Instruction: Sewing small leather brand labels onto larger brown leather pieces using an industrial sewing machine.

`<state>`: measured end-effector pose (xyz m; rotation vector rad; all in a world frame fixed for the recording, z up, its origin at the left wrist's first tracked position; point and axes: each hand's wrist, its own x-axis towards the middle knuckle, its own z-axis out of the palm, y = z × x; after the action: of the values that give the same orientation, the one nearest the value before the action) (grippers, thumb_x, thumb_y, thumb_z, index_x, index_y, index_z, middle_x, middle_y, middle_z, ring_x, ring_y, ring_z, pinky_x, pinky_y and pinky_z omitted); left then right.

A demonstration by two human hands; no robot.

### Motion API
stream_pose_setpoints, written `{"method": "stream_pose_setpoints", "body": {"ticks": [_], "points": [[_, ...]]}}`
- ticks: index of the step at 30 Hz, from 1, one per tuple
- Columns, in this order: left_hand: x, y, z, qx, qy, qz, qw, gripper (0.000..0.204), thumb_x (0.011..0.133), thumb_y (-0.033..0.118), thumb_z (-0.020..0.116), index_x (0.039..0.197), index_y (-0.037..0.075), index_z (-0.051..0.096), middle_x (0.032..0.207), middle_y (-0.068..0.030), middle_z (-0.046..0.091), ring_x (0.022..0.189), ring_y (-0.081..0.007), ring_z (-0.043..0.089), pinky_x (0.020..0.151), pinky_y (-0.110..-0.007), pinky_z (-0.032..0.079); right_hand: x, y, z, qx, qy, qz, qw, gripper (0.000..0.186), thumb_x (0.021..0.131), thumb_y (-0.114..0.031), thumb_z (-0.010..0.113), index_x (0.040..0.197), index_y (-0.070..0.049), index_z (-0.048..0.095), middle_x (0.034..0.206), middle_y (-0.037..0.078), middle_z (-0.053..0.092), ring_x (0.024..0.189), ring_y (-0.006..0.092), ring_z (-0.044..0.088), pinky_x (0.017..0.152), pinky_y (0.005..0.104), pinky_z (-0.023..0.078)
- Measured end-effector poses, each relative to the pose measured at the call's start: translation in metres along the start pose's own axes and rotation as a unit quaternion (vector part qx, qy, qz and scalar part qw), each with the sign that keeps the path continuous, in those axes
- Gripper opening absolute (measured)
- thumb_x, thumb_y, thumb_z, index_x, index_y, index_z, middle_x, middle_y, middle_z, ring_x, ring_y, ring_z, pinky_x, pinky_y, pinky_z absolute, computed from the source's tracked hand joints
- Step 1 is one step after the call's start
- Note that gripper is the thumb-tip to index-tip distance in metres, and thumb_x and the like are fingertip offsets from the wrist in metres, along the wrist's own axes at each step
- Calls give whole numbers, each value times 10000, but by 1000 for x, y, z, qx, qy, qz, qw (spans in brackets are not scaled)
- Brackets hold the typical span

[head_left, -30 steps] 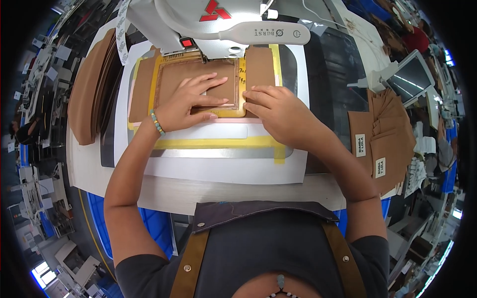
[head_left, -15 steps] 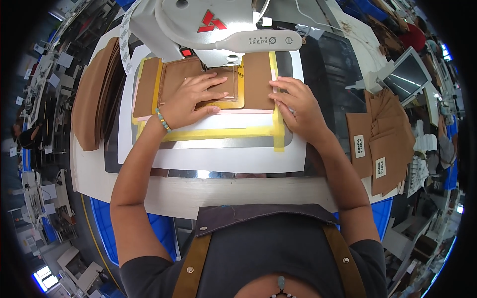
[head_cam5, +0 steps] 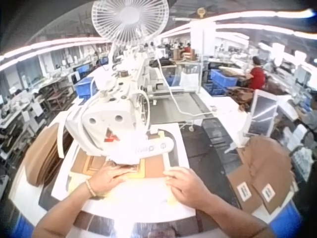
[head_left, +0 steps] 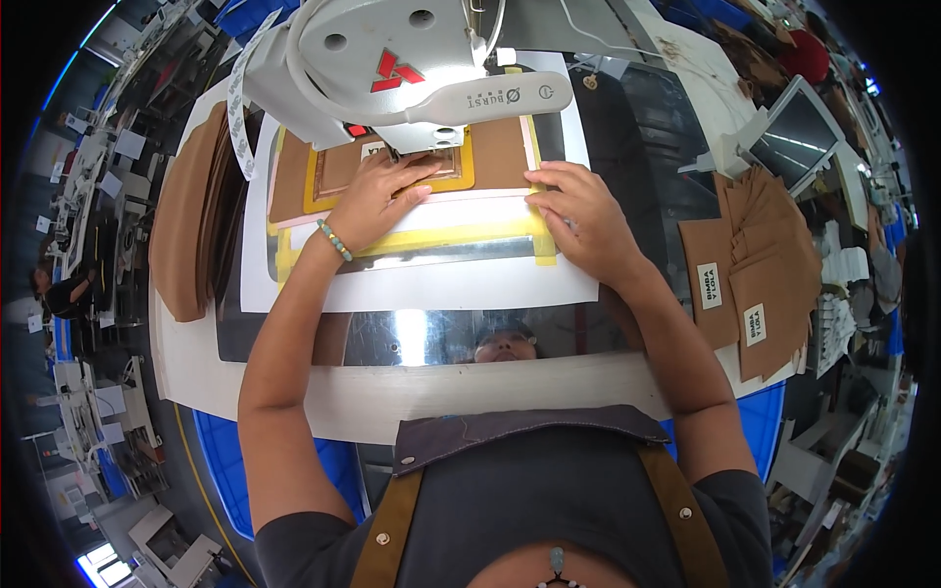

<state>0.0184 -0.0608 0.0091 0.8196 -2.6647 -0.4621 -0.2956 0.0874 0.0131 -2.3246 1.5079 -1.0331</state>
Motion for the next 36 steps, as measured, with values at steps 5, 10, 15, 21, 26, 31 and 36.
{"method": "stream_pose_setpoints", "body": {"ticks": [5, 10, 15, 21, 26, 31, 36], "points": [[5, -2, 4, -13, 8, -50, 999, 418, 1093, 261, 541, 1431, 64, 689, 1495, -192, 637, 1378, -416, 525, 1243, -484, 339, 1, 0, 1, 3, 25, -22, 999, 180, 925, -19, 677, 1062, -14, 794, 1265, 123, 735, 1291, 318, 626, 1090, 446, 484], [-4, -4, 0, -26, 43, -57, 997, 411, 1095, 280, 547, 1386, 36, 704, 1320, -254, 689, 1239, -410, 578, 1171, -490, 391, 1, 1, 3, 3, 27, -28, 999, 176, 925, -25, 674, 1058, -9, 789, 1252, 129, 736, 1288, 320, 628, 1092, 449, 484], [-32, -46, -26, 79, 176, -164, 967, 318, 1021, 130, 591, 1274, -16, 715, 1282, -234, 691, 1242, -427, 609, 1070, -496, 483, 0, 1, 4, 13, 11, -28, 999, 177, 923, -26, 673, 1058, -6, 786, 1244, 130, 737, 1294, 319, 625, 1095, 450, 480], [-72, -118, -47, 287, 149, -269, 907, 422, 1022, 206, 636, 1373, -23, 690, 1514, -155, 632, 1376, -356, 584, 1202, -435, 436, 7, -14, 5, 15, -12, -39, 999, 182, 916, -32, 686, 1069, -18, 782, 1242, 130, 734, 1293, 309, 626, 1064, 449, 488], [-83, -134, -48, 194, 156, -306, 919, 475, 1035, 278, 659, 1425, 6, 673, 1543, -122, 618, 1392, -342, 572, 1212, -428, 425, 32, -39, 19, -40, -46, -131, 989, 172, 887, -59, 722, 1053, -53, 769, 1087, 89, 734, 1081, 254, 676, 920, 400, 529], [-87, -130, -49, 196, 149, -292, 924, 447, 1047, 291, 653, 1403, 24, 697, 1515, -115, 642, 1371, -336, 584, 1192, -424, 441, 73, -57, 62, -81, -81, -181, 977, 238, 874, -38, 731, 1111, -33, 758, 1134, 76, 735, 964, 247, 714, 860, 381, 589], [-86, -120, -44, 260, 166, -230, 923, 404, 1065, 279, 627, 1377, 41, 718, 1425, -139, 689, 1278, -344, 630, 1115, -430, 495, 80, -66, 91, -138, -84, -209, 965, 191, 810, -35, 713, 1000, -24, 731, 996, 71, 680, 927, 231, 690, 807, 351, 601]]}}
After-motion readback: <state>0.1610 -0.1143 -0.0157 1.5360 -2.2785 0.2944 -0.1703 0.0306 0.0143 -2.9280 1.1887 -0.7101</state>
